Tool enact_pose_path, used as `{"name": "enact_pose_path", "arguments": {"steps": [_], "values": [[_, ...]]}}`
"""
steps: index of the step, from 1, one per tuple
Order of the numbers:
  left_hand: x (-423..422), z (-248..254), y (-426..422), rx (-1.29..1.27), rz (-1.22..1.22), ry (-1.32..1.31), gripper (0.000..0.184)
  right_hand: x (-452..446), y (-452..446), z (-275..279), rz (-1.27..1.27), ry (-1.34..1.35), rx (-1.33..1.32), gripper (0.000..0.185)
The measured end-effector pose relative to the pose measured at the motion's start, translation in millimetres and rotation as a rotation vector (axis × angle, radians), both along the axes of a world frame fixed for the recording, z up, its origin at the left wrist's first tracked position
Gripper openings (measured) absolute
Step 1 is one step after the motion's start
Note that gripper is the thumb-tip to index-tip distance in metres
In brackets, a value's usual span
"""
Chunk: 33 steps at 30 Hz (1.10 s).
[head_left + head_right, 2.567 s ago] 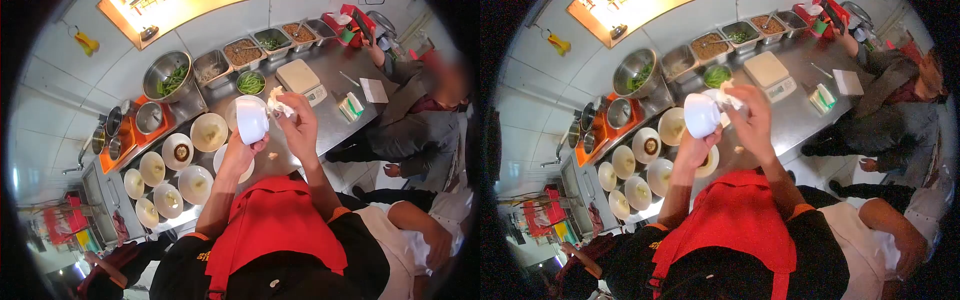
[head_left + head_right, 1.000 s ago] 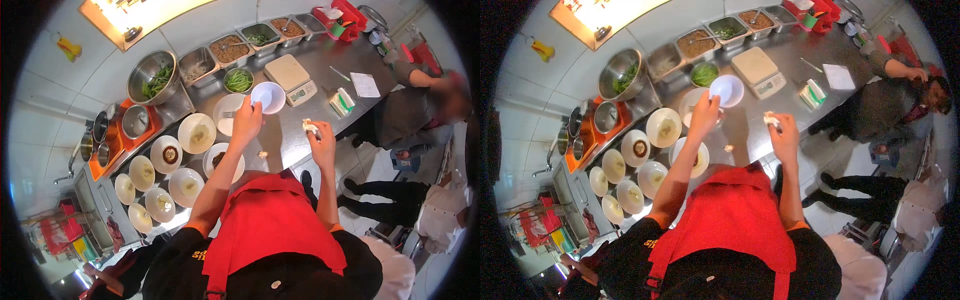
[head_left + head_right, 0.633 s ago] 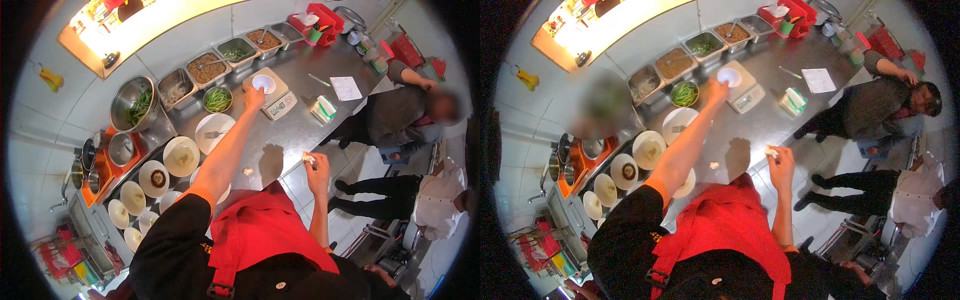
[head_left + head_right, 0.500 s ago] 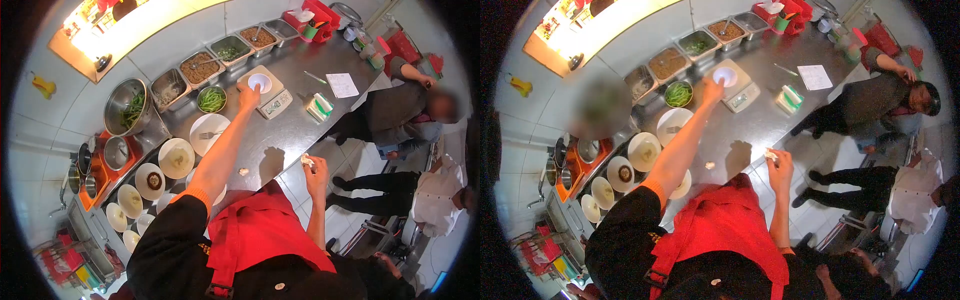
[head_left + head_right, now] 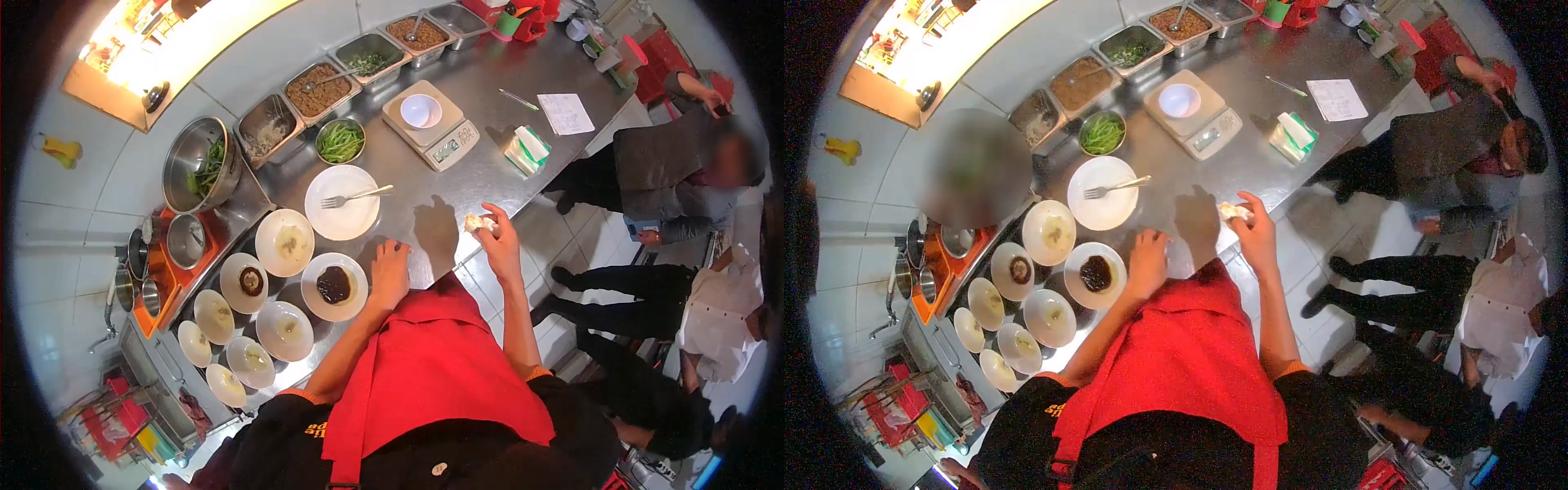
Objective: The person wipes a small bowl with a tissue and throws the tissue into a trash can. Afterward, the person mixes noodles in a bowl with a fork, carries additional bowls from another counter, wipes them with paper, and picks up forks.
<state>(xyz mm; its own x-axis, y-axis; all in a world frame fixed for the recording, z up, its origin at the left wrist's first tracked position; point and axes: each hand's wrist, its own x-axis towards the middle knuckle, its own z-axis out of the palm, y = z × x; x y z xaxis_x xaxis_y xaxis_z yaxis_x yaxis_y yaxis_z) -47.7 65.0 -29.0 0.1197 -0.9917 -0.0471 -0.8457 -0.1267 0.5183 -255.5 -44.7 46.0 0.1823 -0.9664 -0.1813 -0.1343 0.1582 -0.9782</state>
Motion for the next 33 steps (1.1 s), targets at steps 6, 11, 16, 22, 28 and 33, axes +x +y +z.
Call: {"name": "enact_pose_path", "arguments": {"steps": [6, 11, 16, 22, 28, 33], "values": [[13, -15, 2, -0.051, -0.098, 0.122, 0.019, -4, -60, -29, 0.027, -0.344, -0.021, 0.058], [12, 3, 8, 0.092, -0.023, 0.512, 0.016, -1, -133, -39, 0.077, -0.535, -0.180, 0.059], [17, 18, 17, 0.185, 0.123, 0.672, 0.018, 6, -184, -65, 0.010, -0.907, -0.084, 0.056], [28, 38, 11, 0.285, 0.257, 0.780, 0.022, 2, -207, -92, -0.014, -0.919, -0.008, 0.057], [29, 54, 0, 0.294, 0.309, 0.876, 0.020, 3, -213, -104, -0.055, -0.960, 0.095, 0.060], [28, 56, -4, 0.294, 0.343, 0.888, 0.018, 5, -217, -103, -0.077, -0.920, 0.099, 0.062]]}}
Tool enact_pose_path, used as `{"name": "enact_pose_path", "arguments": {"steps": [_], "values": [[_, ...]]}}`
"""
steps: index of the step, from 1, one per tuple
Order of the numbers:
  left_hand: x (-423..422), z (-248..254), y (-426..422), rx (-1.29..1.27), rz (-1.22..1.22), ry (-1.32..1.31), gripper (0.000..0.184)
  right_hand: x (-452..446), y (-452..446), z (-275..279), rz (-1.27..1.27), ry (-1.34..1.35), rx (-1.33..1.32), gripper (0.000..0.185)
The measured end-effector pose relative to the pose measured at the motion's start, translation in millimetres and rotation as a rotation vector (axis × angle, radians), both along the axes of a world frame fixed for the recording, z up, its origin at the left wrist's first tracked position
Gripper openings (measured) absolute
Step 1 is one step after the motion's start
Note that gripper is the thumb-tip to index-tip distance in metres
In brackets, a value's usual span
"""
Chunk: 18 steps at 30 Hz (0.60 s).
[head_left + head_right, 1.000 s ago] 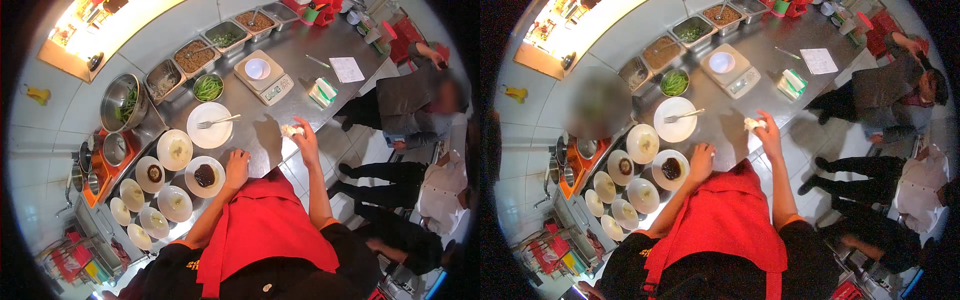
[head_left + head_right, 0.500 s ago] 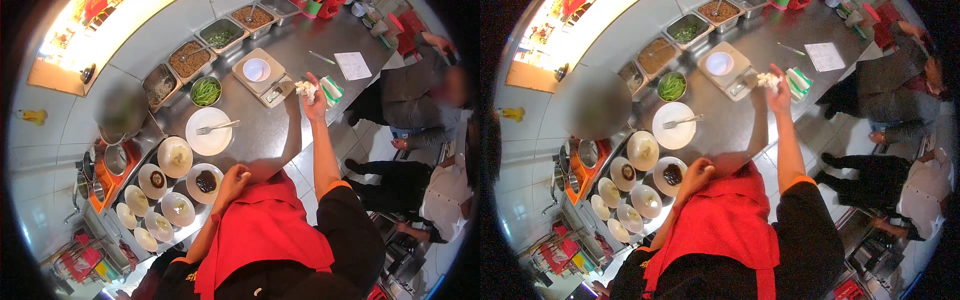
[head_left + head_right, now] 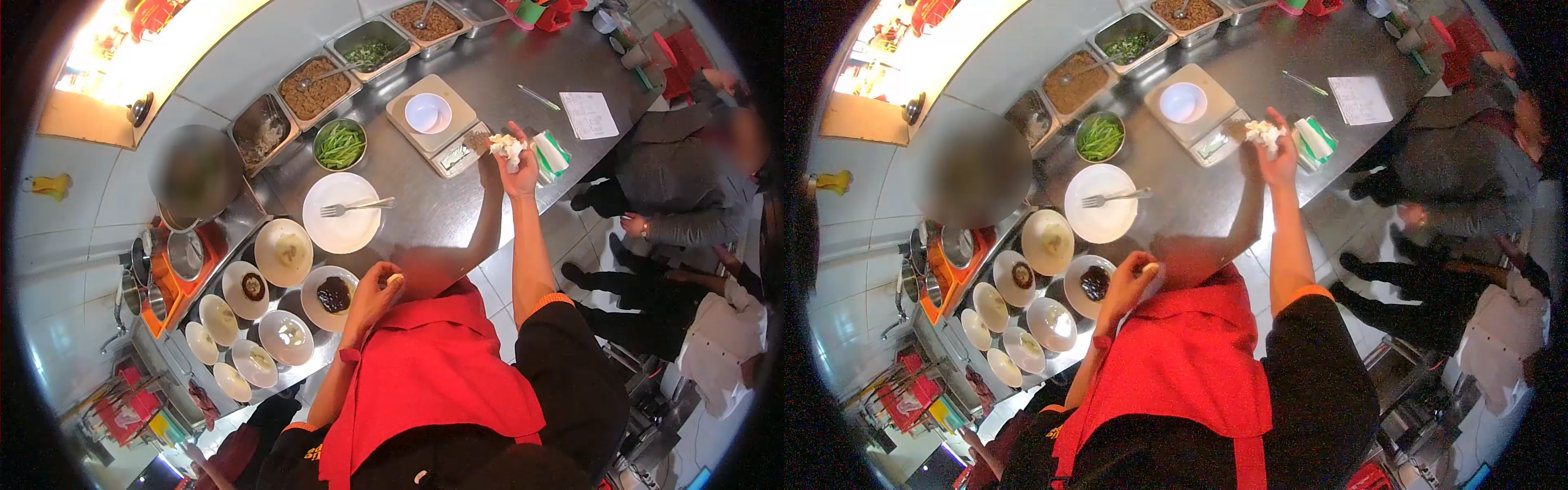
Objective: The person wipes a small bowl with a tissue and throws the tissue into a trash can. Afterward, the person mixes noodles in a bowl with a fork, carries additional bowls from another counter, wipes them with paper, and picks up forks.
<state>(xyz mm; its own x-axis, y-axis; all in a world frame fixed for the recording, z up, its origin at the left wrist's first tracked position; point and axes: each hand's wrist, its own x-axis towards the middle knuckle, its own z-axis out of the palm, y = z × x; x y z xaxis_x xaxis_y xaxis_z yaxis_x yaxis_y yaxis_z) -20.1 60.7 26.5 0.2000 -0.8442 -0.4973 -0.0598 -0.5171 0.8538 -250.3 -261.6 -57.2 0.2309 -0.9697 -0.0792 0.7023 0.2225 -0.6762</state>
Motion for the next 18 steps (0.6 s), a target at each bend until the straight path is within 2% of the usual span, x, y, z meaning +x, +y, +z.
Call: {"name": "enact_pose_path", "arguments": {"steps": [2, 3, 5, 8, 12, 14, 18], "values": [[1, -3, 0, 0.003, -0.001, 0.034, 0.018, -5, -9, -16, -0.041, 0.347, -0.227, 0.061], [1, -7, 0, 0.006, -0.003, 0.035, 0.018, -4, -8, -11, -0.043, 0.348, -0.224, 0.061], [2, -14, 1, -0.017, -0.010, 0.004, 0.018, -3, -7, 0, 0.013, -0.013, 0.002, 0.059], [2, -9, -2, 0.019, -0.002, 0.046, 0.018, 0, -8, 8, 0.020, 0.085, -0.036, 0.057], [5, -9, -4, 0.002, 0.001, 0.094, 0.018, -3, -6, 15, -0.017, 0.085, -0.064, 0.052], [5, -2, -4, -0.051, 0.066, 0.144, 0.018, -4, 14, 38, -0.064, -0.109, 0.012, 0.047], [3, 4, -5, -0.102, 0.243, 0.276, 0.023, 7, 76, 48, -0.034, -0.028, 0.188, 0.044]]}}
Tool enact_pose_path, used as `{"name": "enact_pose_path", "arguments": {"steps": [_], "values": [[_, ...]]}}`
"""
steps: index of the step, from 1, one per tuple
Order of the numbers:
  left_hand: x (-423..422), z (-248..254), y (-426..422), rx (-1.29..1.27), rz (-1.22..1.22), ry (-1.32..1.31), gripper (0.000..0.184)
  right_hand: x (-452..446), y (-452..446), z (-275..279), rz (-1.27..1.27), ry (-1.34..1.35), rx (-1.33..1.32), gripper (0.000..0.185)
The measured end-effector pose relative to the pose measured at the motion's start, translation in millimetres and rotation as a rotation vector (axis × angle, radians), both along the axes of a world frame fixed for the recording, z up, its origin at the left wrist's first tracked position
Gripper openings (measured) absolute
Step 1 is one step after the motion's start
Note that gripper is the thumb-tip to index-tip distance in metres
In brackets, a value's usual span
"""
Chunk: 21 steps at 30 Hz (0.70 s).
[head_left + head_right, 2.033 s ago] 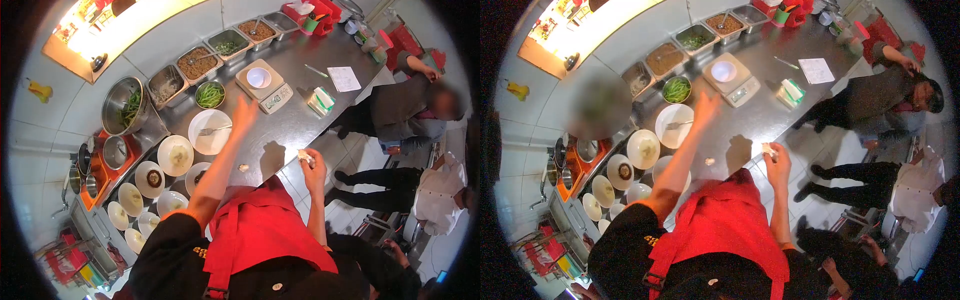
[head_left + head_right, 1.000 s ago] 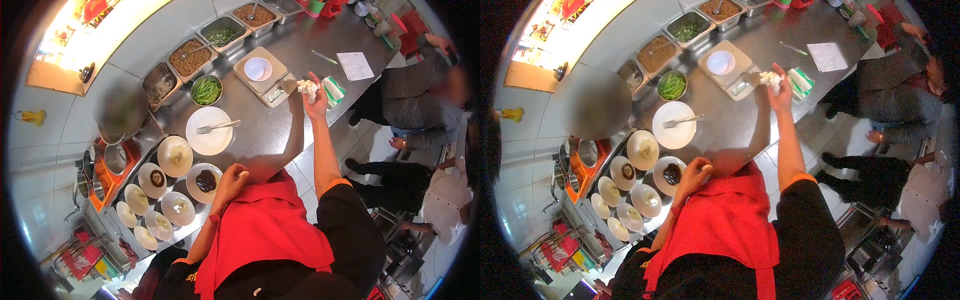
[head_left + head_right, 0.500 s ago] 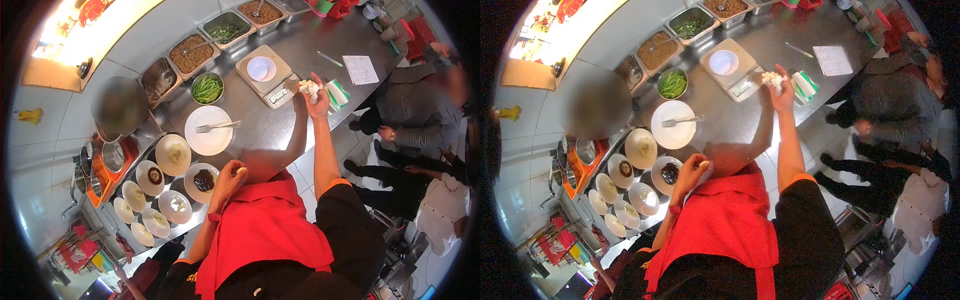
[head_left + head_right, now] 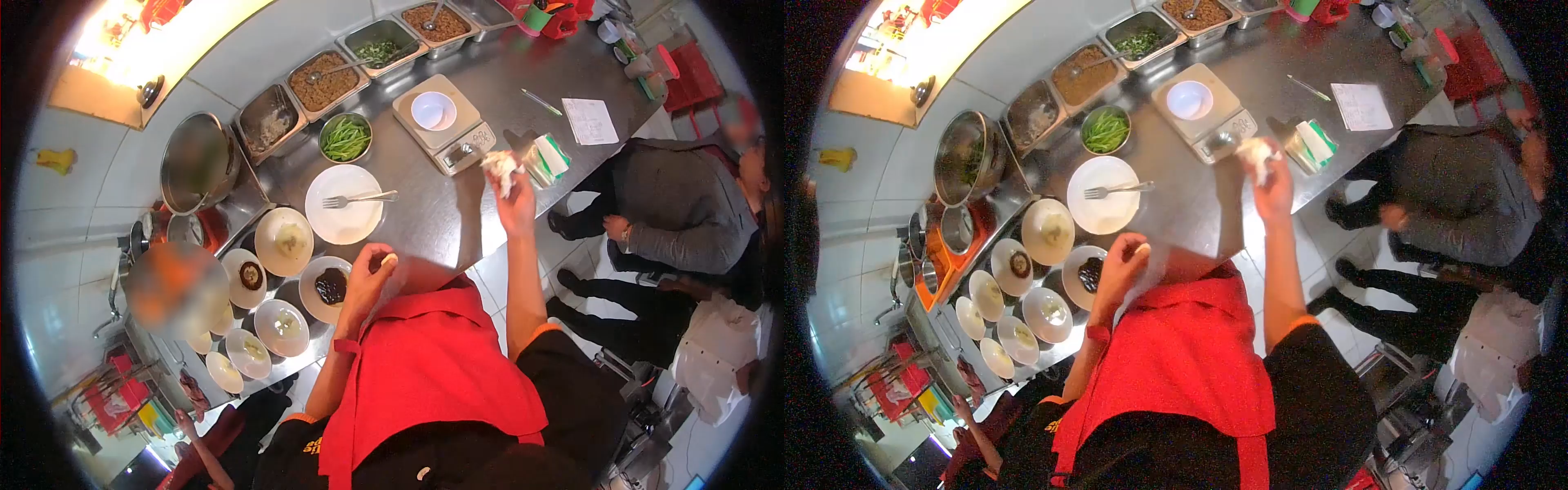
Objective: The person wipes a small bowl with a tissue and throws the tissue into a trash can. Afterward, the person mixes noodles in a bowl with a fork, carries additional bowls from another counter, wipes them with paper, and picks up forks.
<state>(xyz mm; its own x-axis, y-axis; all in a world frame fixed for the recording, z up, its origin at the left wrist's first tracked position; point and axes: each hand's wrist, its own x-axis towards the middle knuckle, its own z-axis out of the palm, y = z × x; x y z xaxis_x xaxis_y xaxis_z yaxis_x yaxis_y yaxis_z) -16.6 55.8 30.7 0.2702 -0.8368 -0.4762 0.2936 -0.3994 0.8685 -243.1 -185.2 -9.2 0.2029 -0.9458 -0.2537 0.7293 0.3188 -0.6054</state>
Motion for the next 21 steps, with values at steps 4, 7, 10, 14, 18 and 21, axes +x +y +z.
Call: {"name": "enact_pose_path", "arguments": {"steps": [4, 7, 10, 14, 18, 21], "values": [[-19, 12, -10, -0.213, 0.140, -0.113, 0.026, 22, 75, 4, 0.288, 0.028, 0.058, 0.039], [-39, 39, -24, -0.356, -0.008, -0.643, 0.027, 39, 126, 14, 0.421, -0.126, 0.271, 0.037], [-63, 48, -33, -0.481, -0.167, -0.899, 0.031, 32, 154, 15, 0.490, -0.412, 0.305, 0.033], [-96, 40, -34, -0.679, -0.315, -1.046, 0.036, 1, 184, 17, 0.353, -0.305, 0.246, 0.028], [-138, 50, -30, -0.706, -0.430, -0.922, 0.053, -46, 202, 20, 0.200, -0.485, 0.313, 0.031], [-153, 60, -22, -0.802, -0.483, -0.823, 0.069, -84, 220, 34, 0.064, -0.601, 0.250, 0.032]]}}
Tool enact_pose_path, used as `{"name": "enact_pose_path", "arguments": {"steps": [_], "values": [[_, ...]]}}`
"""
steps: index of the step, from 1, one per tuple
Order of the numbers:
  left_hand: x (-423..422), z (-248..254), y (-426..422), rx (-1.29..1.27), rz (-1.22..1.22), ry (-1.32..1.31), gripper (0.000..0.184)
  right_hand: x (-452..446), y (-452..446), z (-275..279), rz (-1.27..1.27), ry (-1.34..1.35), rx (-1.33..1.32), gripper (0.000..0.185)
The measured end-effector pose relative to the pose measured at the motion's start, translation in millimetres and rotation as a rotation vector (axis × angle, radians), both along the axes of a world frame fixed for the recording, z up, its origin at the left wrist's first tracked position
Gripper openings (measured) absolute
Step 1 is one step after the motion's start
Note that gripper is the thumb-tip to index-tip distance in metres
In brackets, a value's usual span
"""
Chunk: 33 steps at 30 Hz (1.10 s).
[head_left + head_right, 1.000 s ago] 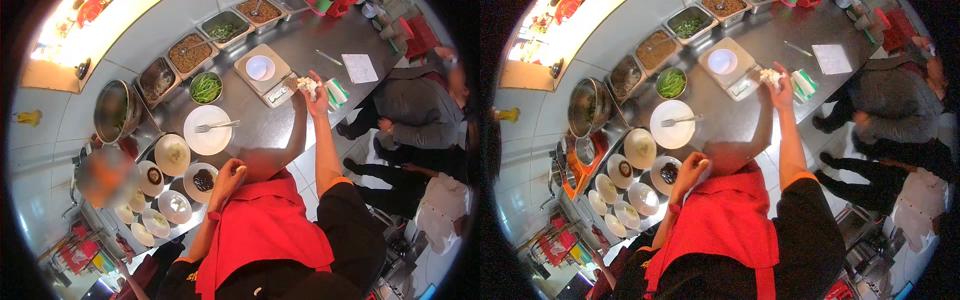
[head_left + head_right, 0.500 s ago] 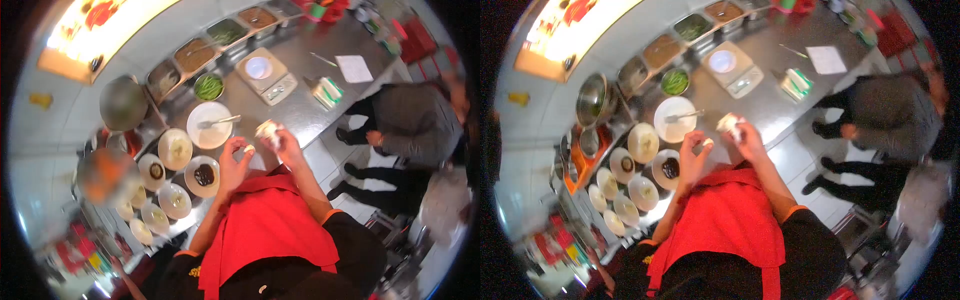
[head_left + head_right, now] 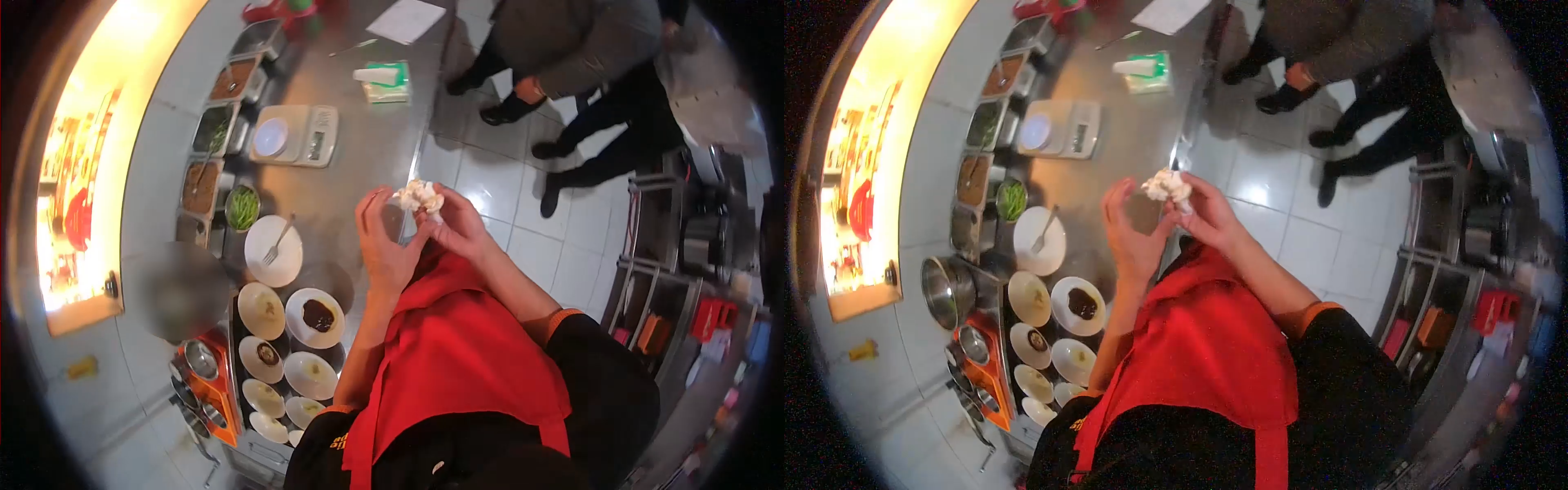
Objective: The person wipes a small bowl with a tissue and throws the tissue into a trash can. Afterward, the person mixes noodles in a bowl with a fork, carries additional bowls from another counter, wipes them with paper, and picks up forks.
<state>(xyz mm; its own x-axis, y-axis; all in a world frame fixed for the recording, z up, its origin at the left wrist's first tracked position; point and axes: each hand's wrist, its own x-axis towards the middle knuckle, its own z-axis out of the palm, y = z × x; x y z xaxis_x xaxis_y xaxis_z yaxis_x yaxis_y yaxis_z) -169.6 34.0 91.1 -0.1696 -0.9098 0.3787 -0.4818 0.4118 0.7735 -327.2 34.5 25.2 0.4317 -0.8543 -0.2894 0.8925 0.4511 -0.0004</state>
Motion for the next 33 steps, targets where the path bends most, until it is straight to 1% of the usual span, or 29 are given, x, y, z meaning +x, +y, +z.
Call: {"name": "enact_pose_path", "arguments": {"steps": [2, 3, 5, 6, 7, 9, 10, 12, 13, 15, 16, 18, 19, 20, 21, 22, 23, 24, 25, 26, 27, 28, 29, 31, 33], "values": [[-7, -11, 6, 0.113, -0.021, 0.198, 0.070, -28, 12, -1, -0.106, -0.017, 0.013, 0.036], [-10, -20, 9, 0.215, -0.043, 0.260, 0.065, -43, 20, -2, -0.179, -0.036, 0.020, 0.039], [-12, -41, 13, 0.374, -0.111, 0.241, 0.060, -73, 37, 0, -0.309, -0.041, 0.044, 0.036], [-14, -52, 15, 0.493, -0.169, 0.183, 0.058, -90, 47, 0, -0.379, -0.059, 0.076, 0.033], [-14, -65, 16, 0.607, -0.224, 0.112, 0.056, -108, 57, -6, -0.421, -0.081, 0.043, 0.033], [-16, -94, 20, 0.760, -0.371, -0.043, 0.052, -144, 88, -11, -0.555, -0.032, 0.029, 0.032], [-23, -103, 22, 0.747, -0.432, -0.062, 0.052, -161, 105, -14, -0.614, 0.008, 0.034, 0.032], [-49, -112, 23, 0.813, -0.626, -0.353, 0.049, -197, 145, -20, -0.731, 0.043, 0.030, 0.033], [-74, -109, 25, 0.791, -0.669, -0.374, 0.049, -214, 167, -23, -0.800, 0.028, 0.044, 0.033], [-123, -102, 33, 0.819, -0.775, -0.551, 0.049, -247, 213, -27, -0.926, -0.017, 0.052, 0.033], [-151, -103, 39, 0.800, -0.799, -0.568, 0.049, -263, 240, -30, -0.956, -0.023, 0.039, 0.033], [-210, -116, 53, 0.726, -0.909, -0.570, 0.051, -295, 294, -37, -1.134, 0.051, 0.059, 0.034], [-236, -122, 60, 0.745, -0.964, -0.621, 0.056, -310, 322, -39, -1.167, 0.050, 0.046, 0.034], [-260, -135, 68, 0.717, -1.013, -0.644, 0.056, -322, 353, -42, -1.269, 0.052, 0.132, 0.033], [-279, -157, 76, 0.755, -1.045, -0.637, 0.060, -328, 387, -52, -1.408, 0.037, 0.216, 0.033], [-300, -174, 84, 0.802, -1.101, -0.651, 0.063, -337, 415, -59, -1.533, 0.014, 0.218, 0.033], [-320, -186, 91, 0.786, -1.138, -0.765, 0.068, -346, 442, -66, -1.623, 0.045, 0.257, 0.033], [-336, -199, 101, 0.784, -1.167, -0.831, 0.069, -348, 473, -70, -1.721, 0.071, 0.308, 0.033], [-353, -214, 104, 0.773, -1.196, -0.892, 0.070, -345, 503, -69, -1.822, 0.052, 0.284, 0.033], [-369, -244, 96, 0.855, -1.249, -0.944, 0.075, -342, 529, -68, -1.911, 0.039, 0.255, 0.033], [-386, -296, 83, 0.753, -1.371, -0.969, 0.072, -339, 552, -63, -2.021, -0.003, 0.311, 0.032], [-406, -318, 51, 0.696, -1.430, -1.062, 0.071, -327, 538, -58, -2.127, -0.007, 0.336, 0.032], [-428, -329, 40, 0.624, -1.485, -1.171, 0.070, -317, 543, -50, -2.230, -0.011, 0.361, 0.031], [-480, -344, 0, 0.511, -1.555, -1.340, 0.068, -308, 539, -44, -2.394, -0.009, 0.402, 0.031], [-548, -349, -28, 0.411, -1.606, -1.450, 0.066, -316, 514, -50, -2.519, -0.105, 0.463, 0.030]]}}
